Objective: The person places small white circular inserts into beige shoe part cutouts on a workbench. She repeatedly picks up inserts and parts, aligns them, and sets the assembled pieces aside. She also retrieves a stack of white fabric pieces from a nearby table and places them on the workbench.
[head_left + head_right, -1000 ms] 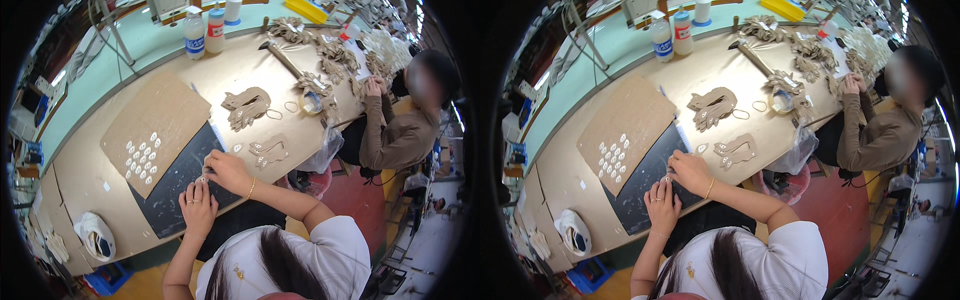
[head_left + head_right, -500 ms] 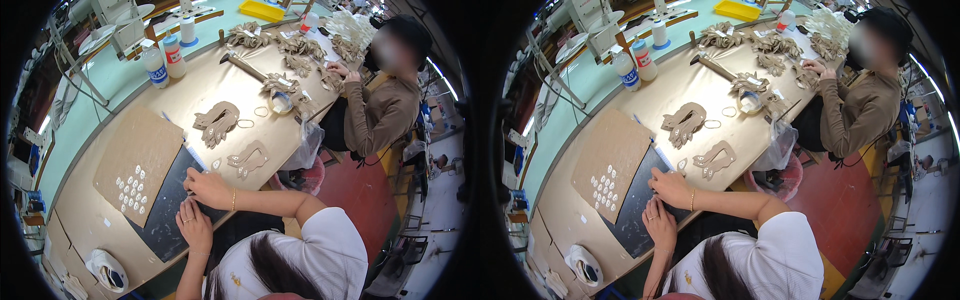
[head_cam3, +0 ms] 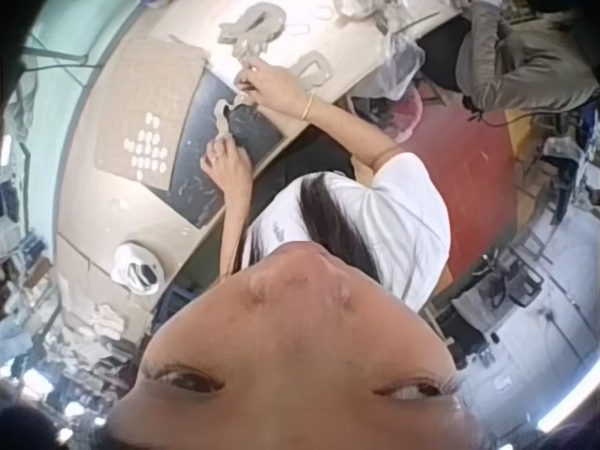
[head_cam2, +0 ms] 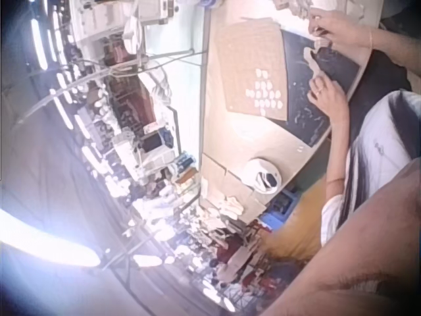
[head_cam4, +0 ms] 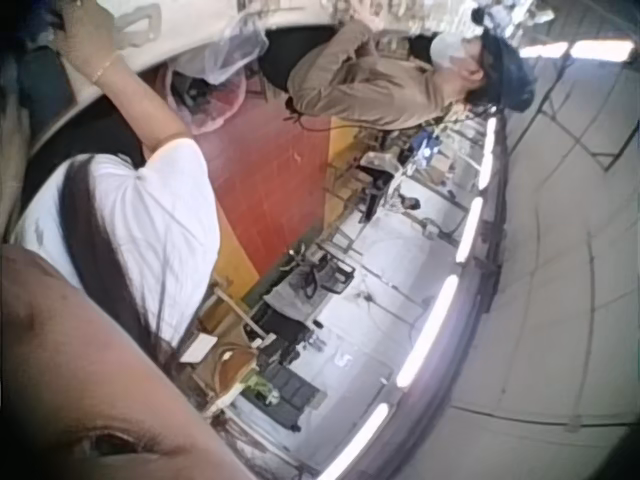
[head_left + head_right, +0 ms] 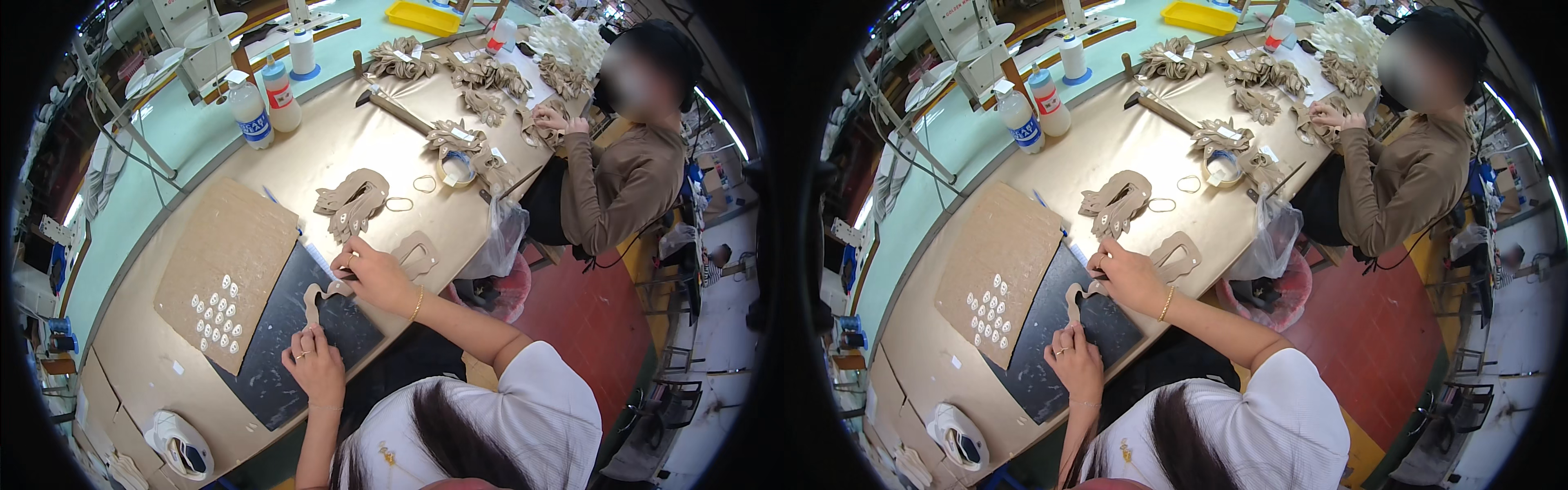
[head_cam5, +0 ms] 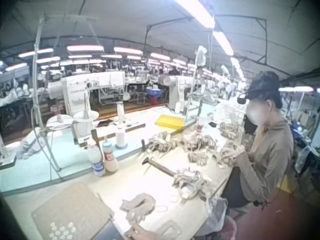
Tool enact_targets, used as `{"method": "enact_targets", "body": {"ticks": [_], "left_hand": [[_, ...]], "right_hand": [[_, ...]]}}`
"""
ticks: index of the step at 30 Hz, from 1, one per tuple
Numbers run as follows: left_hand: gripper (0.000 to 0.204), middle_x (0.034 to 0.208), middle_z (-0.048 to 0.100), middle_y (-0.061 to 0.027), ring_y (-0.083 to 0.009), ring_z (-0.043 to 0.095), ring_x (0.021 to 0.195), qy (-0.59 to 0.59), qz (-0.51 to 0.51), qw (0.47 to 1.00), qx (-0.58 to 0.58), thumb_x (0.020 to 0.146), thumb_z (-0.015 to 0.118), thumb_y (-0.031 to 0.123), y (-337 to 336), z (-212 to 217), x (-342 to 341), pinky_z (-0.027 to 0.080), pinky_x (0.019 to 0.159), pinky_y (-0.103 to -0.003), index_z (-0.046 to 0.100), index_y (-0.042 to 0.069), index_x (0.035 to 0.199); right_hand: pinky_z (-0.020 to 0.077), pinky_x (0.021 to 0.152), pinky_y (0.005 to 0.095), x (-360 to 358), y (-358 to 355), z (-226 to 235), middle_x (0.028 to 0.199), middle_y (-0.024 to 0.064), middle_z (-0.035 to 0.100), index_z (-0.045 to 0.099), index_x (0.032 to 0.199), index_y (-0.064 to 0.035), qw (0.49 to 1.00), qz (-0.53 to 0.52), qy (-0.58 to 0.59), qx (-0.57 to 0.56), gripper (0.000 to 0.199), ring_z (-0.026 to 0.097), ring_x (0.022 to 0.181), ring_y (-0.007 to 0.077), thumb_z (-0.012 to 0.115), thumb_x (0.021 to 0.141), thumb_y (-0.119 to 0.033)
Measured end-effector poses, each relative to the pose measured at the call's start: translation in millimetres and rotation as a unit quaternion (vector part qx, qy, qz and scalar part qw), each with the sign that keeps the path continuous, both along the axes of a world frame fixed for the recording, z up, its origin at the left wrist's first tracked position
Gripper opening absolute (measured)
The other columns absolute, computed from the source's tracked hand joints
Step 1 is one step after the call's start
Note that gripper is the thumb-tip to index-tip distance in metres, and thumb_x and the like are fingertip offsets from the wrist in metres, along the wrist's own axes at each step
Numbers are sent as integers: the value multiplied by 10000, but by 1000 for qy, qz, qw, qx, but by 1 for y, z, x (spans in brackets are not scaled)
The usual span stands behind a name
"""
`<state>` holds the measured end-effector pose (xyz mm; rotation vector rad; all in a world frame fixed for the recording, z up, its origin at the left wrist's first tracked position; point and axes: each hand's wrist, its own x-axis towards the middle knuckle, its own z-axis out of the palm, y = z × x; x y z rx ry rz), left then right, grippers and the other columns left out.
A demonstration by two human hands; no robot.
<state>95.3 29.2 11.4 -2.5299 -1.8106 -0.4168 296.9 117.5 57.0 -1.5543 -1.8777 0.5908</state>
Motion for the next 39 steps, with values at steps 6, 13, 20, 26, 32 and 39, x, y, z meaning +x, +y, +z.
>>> {"method": "enact_targets", "body": {"ticks": [6,13,20,26,32,39], "left_hand": [[499,1491,490,-165,-307,433,1401,28,-15,999,26,875,599,141,-10,-5,-6,287,1148,-540,566,-3,1352],[487,1494,493,-151,-301,437,1408,-37,1,999,-6,884,576,141,-9,-11,-4,246,1186,-546,566,-12,1346],[476,1471,515,-142,-290,445,1400,-66,-16,998,16,869,588,126,-6,-11,-8,248,1175,-550,580,-17,1323],[489,1456,496,-179,-341,408,1414,-65,5,998,25,874,587,108,-9,-10,-1,274,1166,-541,558,-10,1348],[501,1373,521,-191,-377,432,1364,-67,3,997,31,863,603,117,-11,-9,-3,307,1148,-548,558,-1,1347],[499,1352,532,-186,-384,444,1347,-58,4,998,34,853,619,140,-11,-9,-5,322,1134,-559,573,-8,1328]], "right_hand": [[536,699,399,7,-2,-1,1018,51,591,693,989,-108,1000,4,-20,3,112,671,801,268,690,879,-129],[556,727,408,6,2,-17,1077,90,587,679,1106,-103,999,25,-33,-13,221,679,839,294,642,888,-106],[558,789,417,9,14,-25,1093,113,576,669,1168,-98,996,57,-56,-33,276,680,861,315,670,913,-205],[535,804,411,-8,17,-15,1047,95,608,677,1092,-92,989,65,-78,-109,298,663,914,298,722,887,-303],[548,798,423,-13,23,-18,1027,105,636,671,1057,-78,982,113,-90,-119,351,679,905,316,751,849,-349],[542,805,416,-19,25,-17,1010,122,684,690,982,-61,982,129,-49,-130,390,680,926,323,745,827,-415]]}}
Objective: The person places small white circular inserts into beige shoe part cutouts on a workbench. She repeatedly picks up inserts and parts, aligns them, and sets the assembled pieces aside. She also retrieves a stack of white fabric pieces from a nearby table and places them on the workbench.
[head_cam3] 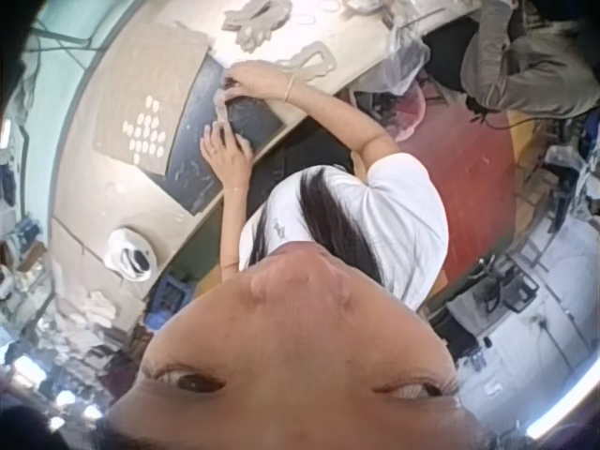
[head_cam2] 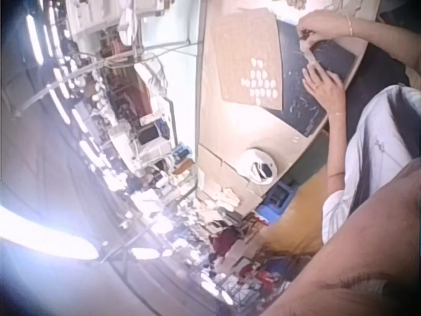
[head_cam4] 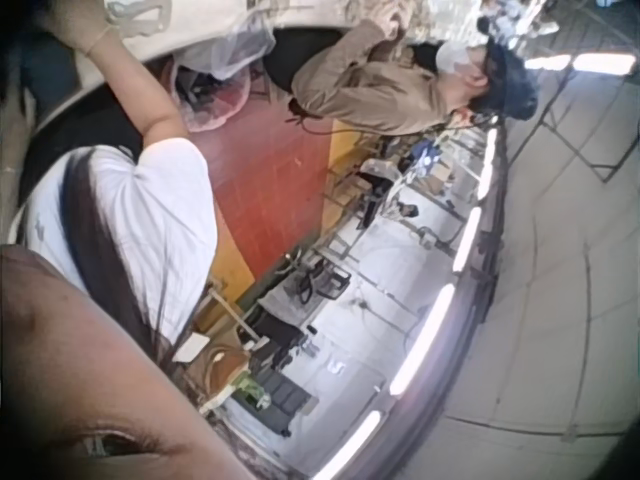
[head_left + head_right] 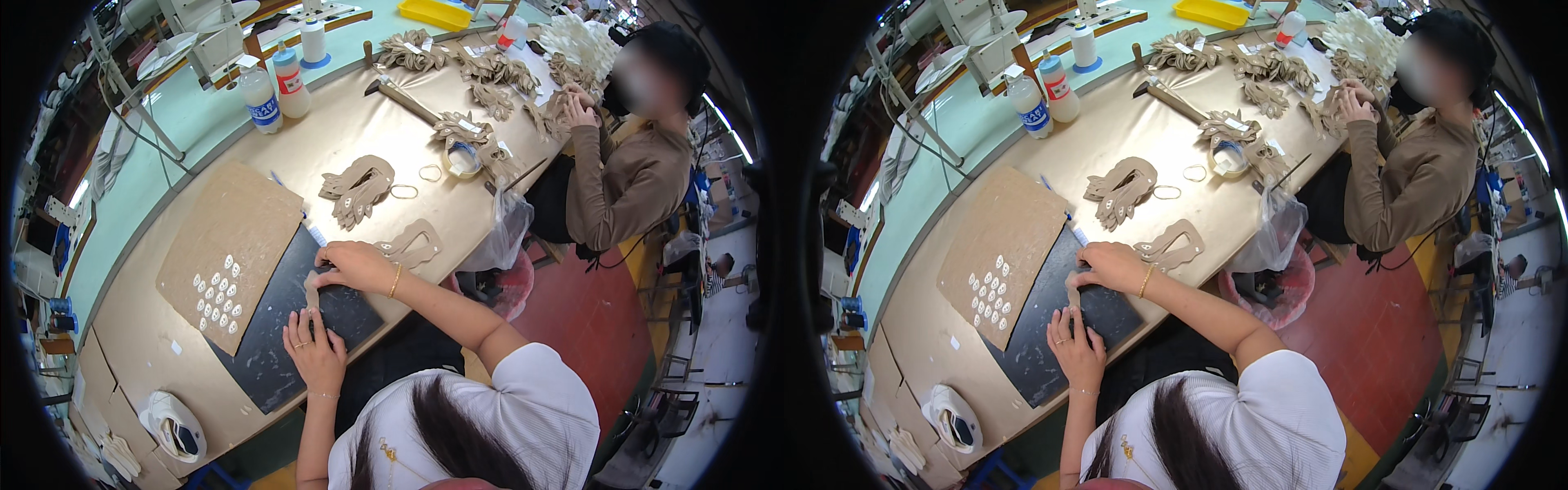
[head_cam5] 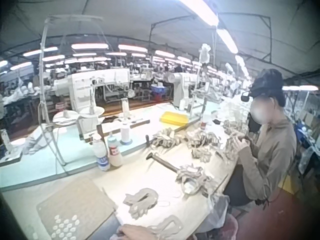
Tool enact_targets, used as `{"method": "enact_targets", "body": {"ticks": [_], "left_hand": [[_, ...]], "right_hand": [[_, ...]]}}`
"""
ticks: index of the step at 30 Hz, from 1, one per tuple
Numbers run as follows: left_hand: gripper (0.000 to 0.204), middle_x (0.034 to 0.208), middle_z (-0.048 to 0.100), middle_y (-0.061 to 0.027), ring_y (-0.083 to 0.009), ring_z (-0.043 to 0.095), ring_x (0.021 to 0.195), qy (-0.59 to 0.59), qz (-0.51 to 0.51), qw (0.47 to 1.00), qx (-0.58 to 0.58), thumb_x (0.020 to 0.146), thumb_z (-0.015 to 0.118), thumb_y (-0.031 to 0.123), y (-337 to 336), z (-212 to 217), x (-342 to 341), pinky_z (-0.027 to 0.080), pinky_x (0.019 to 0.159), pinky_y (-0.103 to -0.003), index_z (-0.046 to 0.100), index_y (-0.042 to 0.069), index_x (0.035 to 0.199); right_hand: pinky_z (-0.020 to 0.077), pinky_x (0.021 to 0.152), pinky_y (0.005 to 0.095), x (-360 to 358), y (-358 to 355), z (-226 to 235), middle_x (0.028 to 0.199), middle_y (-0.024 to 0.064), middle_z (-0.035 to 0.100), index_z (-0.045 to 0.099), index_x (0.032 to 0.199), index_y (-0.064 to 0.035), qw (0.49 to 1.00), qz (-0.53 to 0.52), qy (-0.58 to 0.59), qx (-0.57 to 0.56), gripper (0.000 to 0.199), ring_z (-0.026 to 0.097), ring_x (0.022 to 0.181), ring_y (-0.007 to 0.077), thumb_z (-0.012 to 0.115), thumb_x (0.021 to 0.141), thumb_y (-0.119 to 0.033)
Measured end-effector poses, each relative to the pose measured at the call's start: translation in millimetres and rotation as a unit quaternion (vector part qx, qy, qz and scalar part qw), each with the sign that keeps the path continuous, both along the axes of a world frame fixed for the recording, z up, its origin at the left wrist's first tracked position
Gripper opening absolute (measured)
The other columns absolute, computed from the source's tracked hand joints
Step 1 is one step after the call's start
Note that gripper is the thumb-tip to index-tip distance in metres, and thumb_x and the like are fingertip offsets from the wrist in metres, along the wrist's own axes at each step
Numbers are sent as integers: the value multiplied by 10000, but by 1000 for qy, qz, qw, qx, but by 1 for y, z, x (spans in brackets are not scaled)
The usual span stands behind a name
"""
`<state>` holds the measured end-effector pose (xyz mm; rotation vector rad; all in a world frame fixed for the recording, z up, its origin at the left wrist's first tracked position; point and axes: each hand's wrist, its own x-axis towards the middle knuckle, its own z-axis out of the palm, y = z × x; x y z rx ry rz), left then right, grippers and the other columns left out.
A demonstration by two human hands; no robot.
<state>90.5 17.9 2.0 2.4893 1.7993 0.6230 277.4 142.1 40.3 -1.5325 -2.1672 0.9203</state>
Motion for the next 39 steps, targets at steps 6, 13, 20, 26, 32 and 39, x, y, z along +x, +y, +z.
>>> {"method": "enact_targets", "body": {"ticks": [6,13,20,26,32,39], "left_hand": [[497,1347,545,-186,-382,457,1339,-1,-1,1000,-1,860,609,137,1,0,1,325,1132,-555,579,-9,1334],[499,1351,544,-182,-378,456,1341,-2,0,1000,0,866,606,148,2,3,5,320,1135,-553,572,-8,1339],[497,1330,547,-171,-366,458,1328,-25,5,1000,-12,848,626,160,4,5,1,327,1124,-538,577,-7,1314],[486,1322,550,-169,-357,469,1313,-31,3,1000,-3,838,642,163,2,6,0,324,1125,-539,596,-9,1291],[491,1332,537,-179,-370,451,1329,-40,6,999,-21,844,625,145,1,5,1,318,1130,-549,582,-9,1309],[524,1353,520,-197,-384,432,1349,-35,2,999,-26,851,615,140,2,6,4,309,1138,-556,544,-33,1341]], "right_hand": [[526,795,412,8,4,6,964,120,685,685,943,-58,996,81,-27,-25,312,674,934,303,762,819,-333],[533,754,432,7,1,-2,866,125,701,649,919,-47,997,79,-4,24,235,684,840,330,745,823,-238],[535,715,412,11,2,-1,844,122,682,647,933,-64,998,41,38,37,201,684,794,312,738,825,-207],[550,668,383,6,-12,11,987,71,666,587,955,-94,986,36,-22,161,253,676,771,295,745,757,-101],[558,690,411,4,-10,1,966,81,708,573,1074,-118,995,94,12,43,314,697,801,308,715,793,-111],[537,775,400,14,-7,20,956,91,706,665,1107,-97,990,124,59,-39,304,696,917,284,756,827,-177]]}}
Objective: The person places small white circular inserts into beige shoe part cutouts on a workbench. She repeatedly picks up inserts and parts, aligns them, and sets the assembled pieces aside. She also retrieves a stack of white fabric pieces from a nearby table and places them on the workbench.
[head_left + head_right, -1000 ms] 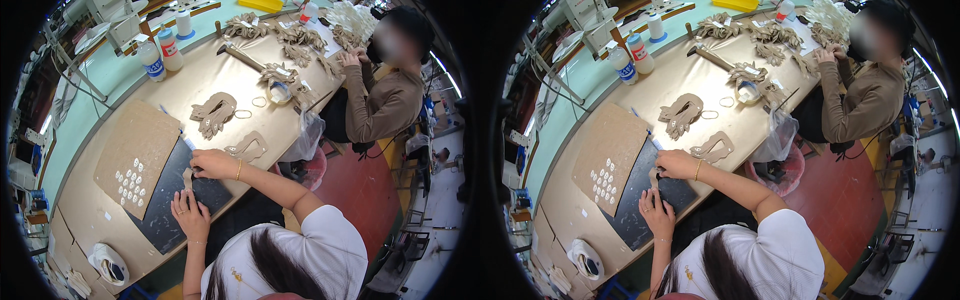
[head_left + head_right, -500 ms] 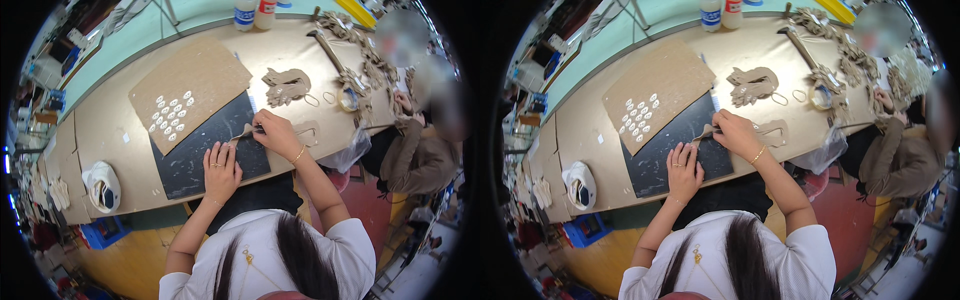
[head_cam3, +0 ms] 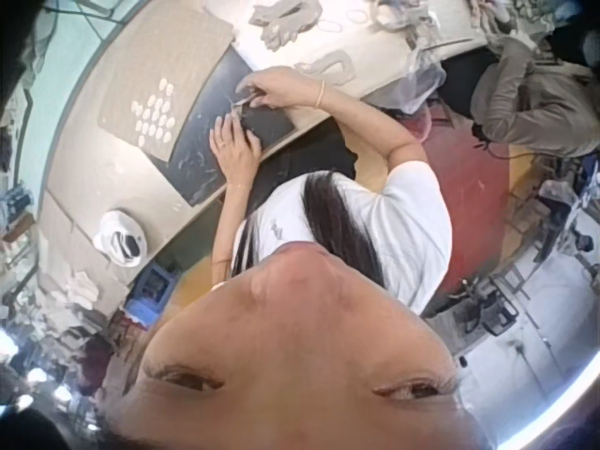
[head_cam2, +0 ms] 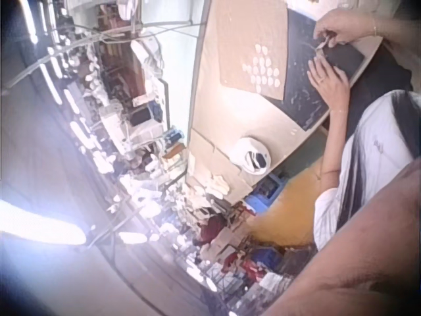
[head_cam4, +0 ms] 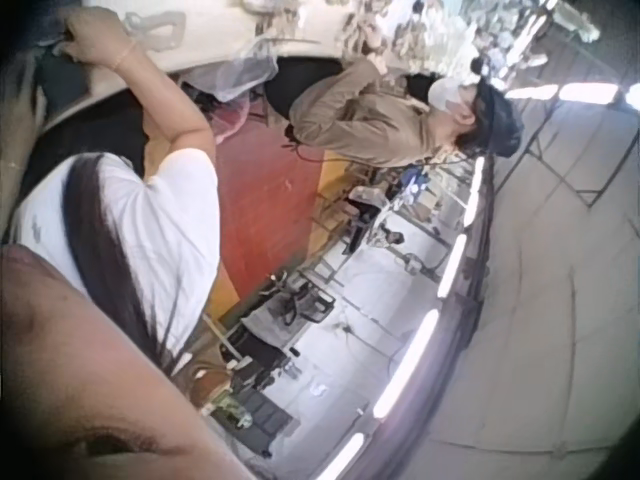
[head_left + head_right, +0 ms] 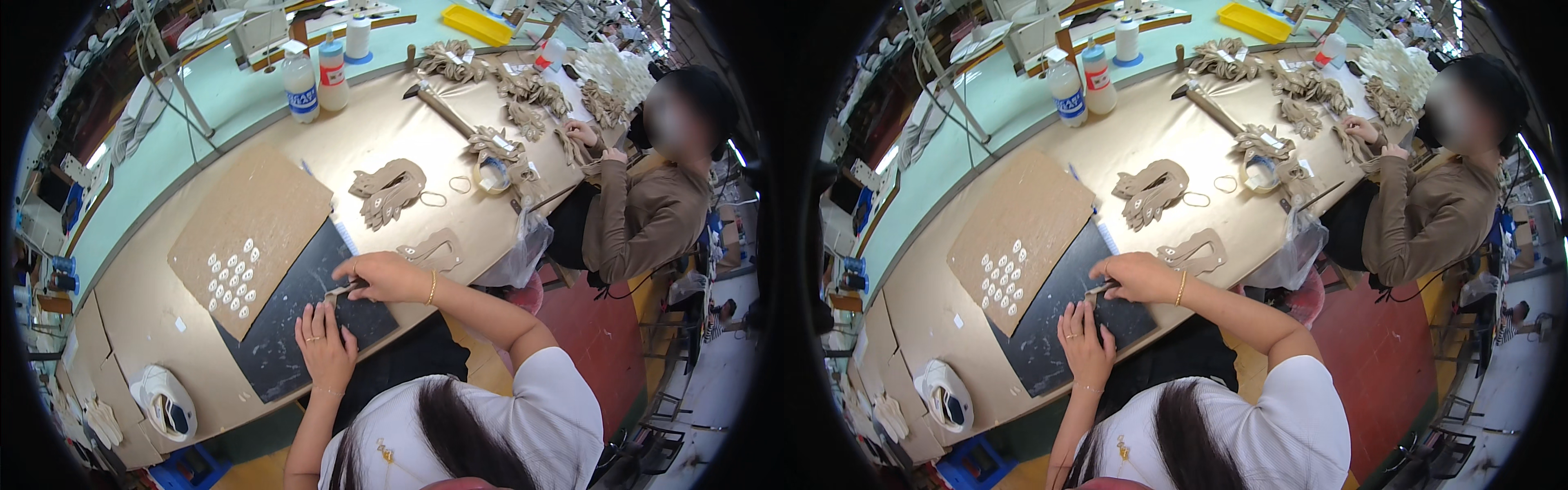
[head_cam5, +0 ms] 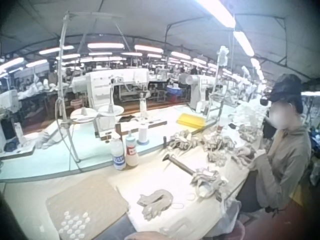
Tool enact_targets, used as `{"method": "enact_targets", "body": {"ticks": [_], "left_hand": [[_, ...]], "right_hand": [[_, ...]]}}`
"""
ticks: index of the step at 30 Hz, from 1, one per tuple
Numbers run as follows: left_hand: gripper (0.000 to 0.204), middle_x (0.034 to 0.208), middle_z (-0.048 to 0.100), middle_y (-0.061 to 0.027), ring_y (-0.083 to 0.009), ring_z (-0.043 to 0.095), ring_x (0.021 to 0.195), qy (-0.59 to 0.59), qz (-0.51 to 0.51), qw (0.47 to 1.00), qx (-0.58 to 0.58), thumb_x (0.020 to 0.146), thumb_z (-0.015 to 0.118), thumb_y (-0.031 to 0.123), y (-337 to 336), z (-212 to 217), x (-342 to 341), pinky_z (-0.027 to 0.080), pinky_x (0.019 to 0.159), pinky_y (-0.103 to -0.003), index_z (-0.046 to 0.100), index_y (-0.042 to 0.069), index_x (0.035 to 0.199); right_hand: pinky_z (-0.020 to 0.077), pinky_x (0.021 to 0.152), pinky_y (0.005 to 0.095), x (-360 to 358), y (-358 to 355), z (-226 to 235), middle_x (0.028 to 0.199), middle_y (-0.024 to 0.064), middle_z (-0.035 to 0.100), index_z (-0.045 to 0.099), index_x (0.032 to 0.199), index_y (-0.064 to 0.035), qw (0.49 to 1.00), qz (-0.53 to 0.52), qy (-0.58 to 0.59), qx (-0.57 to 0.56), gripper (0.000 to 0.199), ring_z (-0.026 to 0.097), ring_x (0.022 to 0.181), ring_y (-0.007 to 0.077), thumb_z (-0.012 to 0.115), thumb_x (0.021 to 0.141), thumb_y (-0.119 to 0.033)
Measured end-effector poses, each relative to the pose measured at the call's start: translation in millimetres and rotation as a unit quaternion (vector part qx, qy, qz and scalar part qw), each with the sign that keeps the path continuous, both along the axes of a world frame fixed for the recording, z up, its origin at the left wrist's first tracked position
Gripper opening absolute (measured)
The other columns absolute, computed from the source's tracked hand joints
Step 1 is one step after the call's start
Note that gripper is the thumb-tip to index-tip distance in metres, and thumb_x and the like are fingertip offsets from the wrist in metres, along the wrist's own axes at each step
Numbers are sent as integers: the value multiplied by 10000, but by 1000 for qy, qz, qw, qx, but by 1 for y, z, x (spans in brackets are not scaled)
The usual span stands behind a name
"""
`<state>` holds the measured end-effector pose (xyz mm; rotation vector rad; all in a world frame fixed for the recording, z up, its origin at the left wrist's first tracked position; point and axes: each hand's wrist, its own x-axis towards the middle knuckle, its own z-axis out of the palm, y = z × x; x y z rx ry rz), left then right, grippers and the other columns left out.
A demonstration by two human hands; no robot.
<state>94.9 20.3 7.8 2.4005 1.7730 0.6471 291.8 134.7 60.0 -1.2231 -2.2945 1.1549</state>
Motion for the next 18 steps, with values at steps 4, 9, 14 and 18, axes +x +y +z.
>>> {"method": "enact_targets", "body": {"ticks": [4,9,14,18], "left_hand": [[550,1367,516,-203,-389,429,1355,2,3,1000,1,848,614,152,-1,-1,-1,299,1145,-558,526,-51,1352],[537,1350,527,-201,-388,441,1337,25,-17,999,14,838,622,149,0,-3,-6,310,1130,-555,547,-57,1328],[517,1328,527,-209,-397,461,1298,-13,-25,1000,-3,822,635,118,4,2,-9,332,1098,-546,561,-61,1301],[492,1296,539,-213,-406,488,1260,-43,-36,998,3,802,657,106,5,2,-9,351,1079,-537,593,-63,1259]], "right_hand": [[534,759,408,2,-8,-2,868,63,670,711,895,-88,996,0,-30,78,143,661,894,272,733,832,-215],[540,736,373,-6,-18,-4,846,6,665,706,872,-128,987,-15,-26,160,108,623,898,228,732,824,-221],[542,737,380,-10,-15,-2,848,22,671,701,875,-117,991,13,-1,135,116,631,890,246,722,832,-222],[541,752,384,-11,-22,-2,868,41,680,698,890,-113,992,11,15,122,110,648,872,252,708,846,-213]]}}
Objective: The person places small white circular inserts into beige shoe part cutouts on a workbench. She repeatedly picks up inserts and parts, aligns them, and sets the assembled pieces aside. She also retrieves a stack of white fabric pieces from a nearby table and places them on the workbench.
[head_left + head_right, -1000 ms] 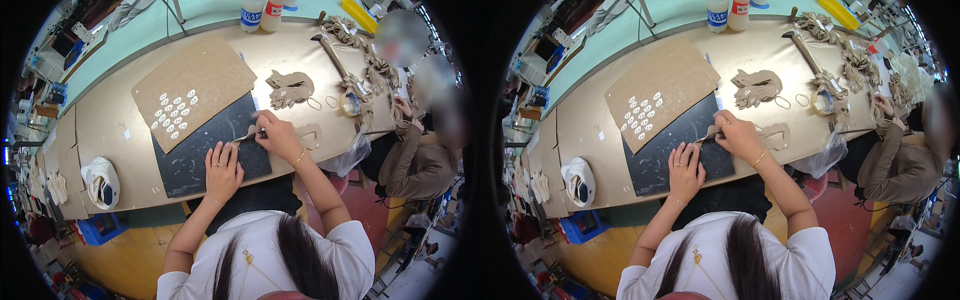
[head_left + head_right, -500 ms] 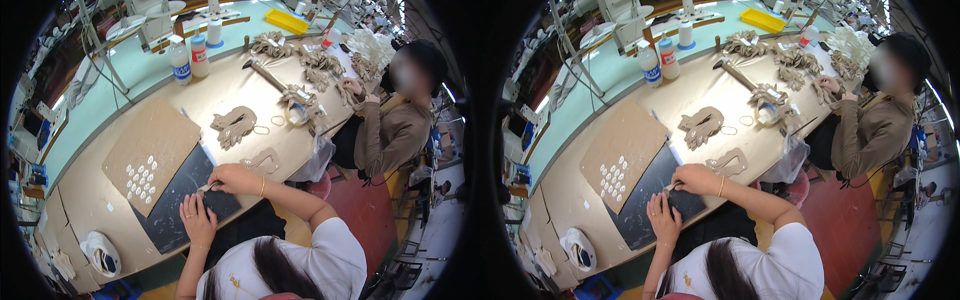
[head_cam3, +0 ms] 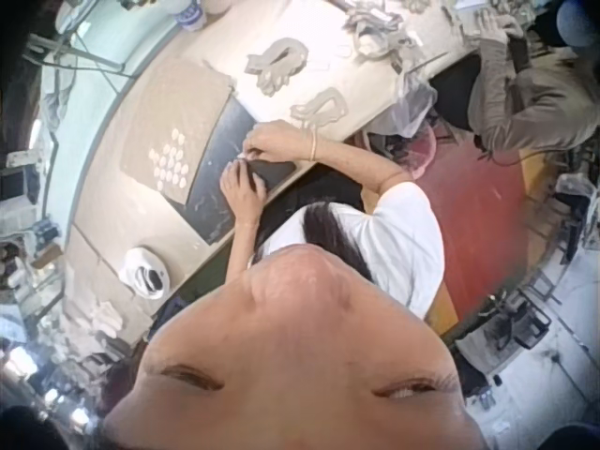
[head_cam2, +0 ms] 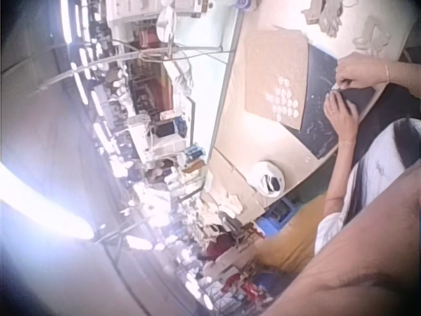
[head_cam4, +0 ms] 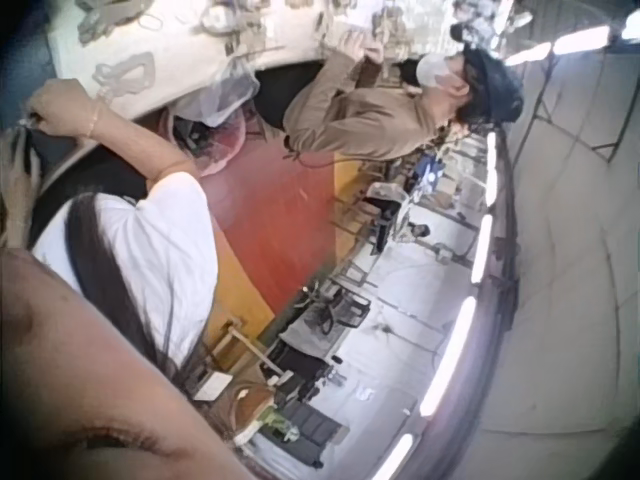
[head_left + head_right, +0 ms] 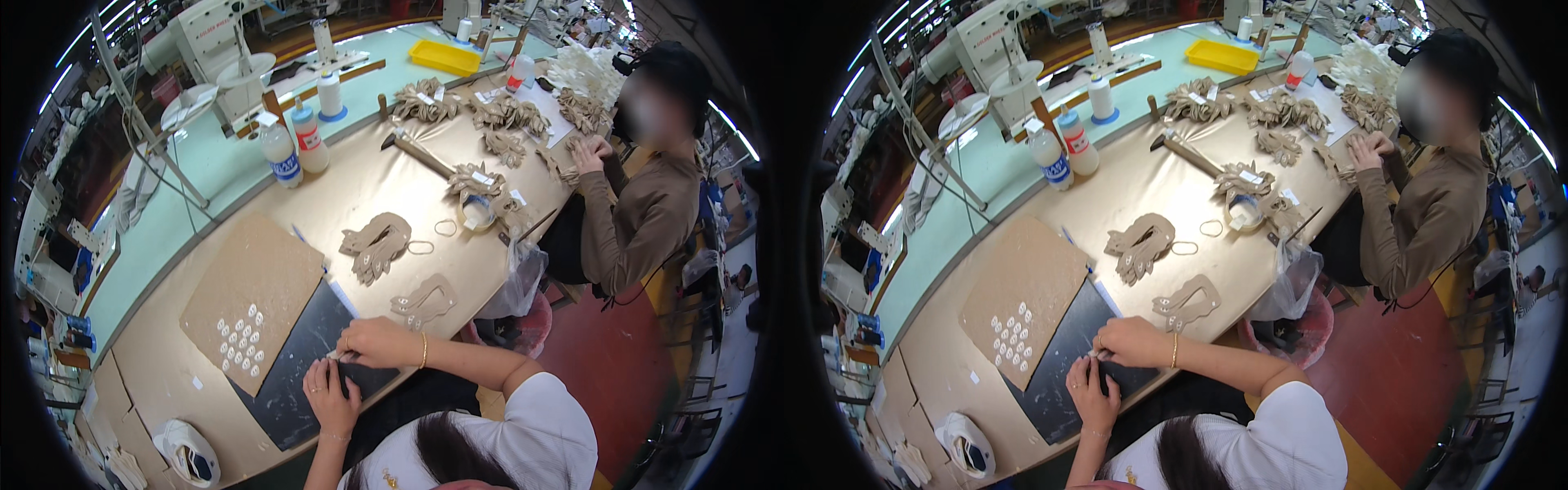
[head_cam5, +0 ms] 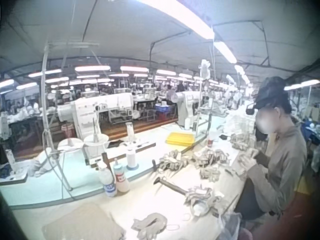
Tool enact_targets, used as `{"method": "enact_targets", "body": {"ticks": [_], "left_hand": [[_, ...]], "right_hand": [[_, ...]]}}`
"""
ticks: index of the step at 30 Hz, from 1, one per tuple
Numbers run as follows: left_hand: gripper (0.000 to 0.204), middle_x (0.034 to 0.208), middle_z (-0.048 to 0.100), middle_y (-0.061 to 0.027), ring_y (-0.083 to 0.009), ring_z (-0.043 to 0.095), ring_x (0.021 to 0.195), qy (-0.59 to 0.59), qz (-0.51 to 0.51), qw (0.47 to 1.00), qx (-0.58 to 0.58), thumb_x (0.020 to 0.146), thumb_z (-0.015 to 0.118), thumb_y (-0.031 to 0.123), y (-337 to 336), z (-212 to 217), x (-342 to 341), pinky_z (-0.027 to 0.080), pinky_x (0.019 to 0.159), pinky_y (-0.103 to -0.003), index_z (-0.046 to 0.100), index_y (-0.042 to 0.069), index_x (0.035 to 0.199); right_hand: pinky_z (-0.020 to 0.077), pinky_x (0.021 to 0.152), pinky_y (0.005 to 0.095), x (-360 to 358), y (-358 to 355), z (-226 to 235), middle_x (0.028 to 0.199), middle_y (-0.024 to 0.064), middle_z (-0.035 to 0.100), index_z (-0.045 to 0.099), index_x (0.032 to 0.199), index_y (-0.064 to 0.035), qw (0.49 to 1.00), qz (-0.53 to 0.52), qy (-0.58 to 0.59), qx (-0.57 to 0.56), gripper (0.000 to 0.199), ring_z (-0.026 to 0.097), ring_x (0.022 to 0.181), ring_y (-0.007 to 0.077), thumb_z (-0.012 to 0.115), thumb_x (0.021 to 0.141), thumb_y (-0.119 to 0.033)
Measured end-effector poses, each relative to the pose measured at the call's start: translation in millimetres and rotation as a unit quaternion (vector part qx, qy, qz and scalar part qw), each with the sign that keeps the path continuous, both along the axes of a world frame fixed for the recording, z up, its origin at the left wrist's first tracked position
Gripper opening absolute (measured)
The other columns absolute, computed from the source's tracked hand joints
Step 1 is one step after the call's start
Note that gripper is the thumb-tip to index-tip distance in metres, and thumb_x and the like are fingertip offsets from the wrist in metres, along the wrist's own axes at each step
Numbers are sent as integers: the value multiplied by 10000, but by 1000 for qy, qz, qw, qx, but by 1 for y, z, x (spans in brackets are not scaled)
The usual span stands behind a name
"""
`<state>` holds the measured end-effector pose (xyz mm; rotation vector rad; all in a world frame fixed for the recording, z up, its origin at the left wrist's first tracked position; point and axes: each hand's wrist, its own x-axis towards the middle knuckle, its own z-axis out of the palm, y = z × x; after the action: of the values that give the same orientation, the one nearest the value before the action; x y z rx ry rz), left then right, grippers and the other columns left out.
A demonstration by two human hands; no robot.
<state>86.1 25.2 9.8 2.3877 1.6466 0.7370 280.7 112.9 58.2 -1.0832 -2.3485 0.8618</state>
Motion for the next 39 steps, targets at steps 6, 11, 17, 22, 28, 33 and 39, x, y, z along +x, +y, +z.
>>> {"method": "enact_targets", "body": {"ticks": [6,11,17,22,28,33,39], "left_hand": [[441,1282,543,-221,-415,496,1249,-19,-7,1000,2,806,668,101,-1,-7,-3,364,1064,-535,619,-66,1212],[368,1249,550,-215,-409,504,1237,15,-21,999,26,808,667,91,0,-3,-3,371,1046,-545,632,-71,1136],[373,1299,533,-223,-407,488,1260,19,-29,999,-3,825,655,69,-3,-2,-7,353,1058,-544,627,-58,1175],[321,1304,546,-210,-395,497,1275,19,-3,1000,15,824,653,91,-5,-2,-1,360,1060,-541,648,-44,1116],[320,1337,551,-206,-387,492,1312,31,0,999,18,840,643,87,-5,-8,-1,353,1078,-532,650,-39,1134],[374,1318,559,-198,-391,498,1293,28,-20,999,14,838,640,44,-4,-4,-4,354,1060,-515,628,-45,1201],[318,1269,578,-204,-390,514,1273,35,-21,999,14,832,648,85,-2,-4,-3,365,1043,-532,650,-52,1119]], "right_hand": [[543,770,381,1,-2,4,872,46,689,707,908,-93,1000,8,28,9,129,663,888,255,694,861,-213],[546,772,385,2,-8,6,888,56,695,714,927,-92,1000,20,21,-5,151,671,898,261,682,868,-227],[550,771,388,0,-14,7,899,60,695,718,939,-92,999,19,36,-5,158,671,904,264,683,855,-221],[553,762,386,1,-15,4,893,57,687,718,940,-93,999,8,42,14,156,671,902,266,681,844,-210],[552,768,385,2,-15,2,896,62,689,720,945,-89,999,9,46,12,153,673,896,268,675,846,-196],[553,768,390,1,-16,0,900,66,691,719,941,-85,998,11,55,15,152,676,892,278,670,842,-191],[548,755,362,3,-18,-2,883,32,667,699,939,-111,999,10,32,27,123,659,885,235,681,871,-211]]}}
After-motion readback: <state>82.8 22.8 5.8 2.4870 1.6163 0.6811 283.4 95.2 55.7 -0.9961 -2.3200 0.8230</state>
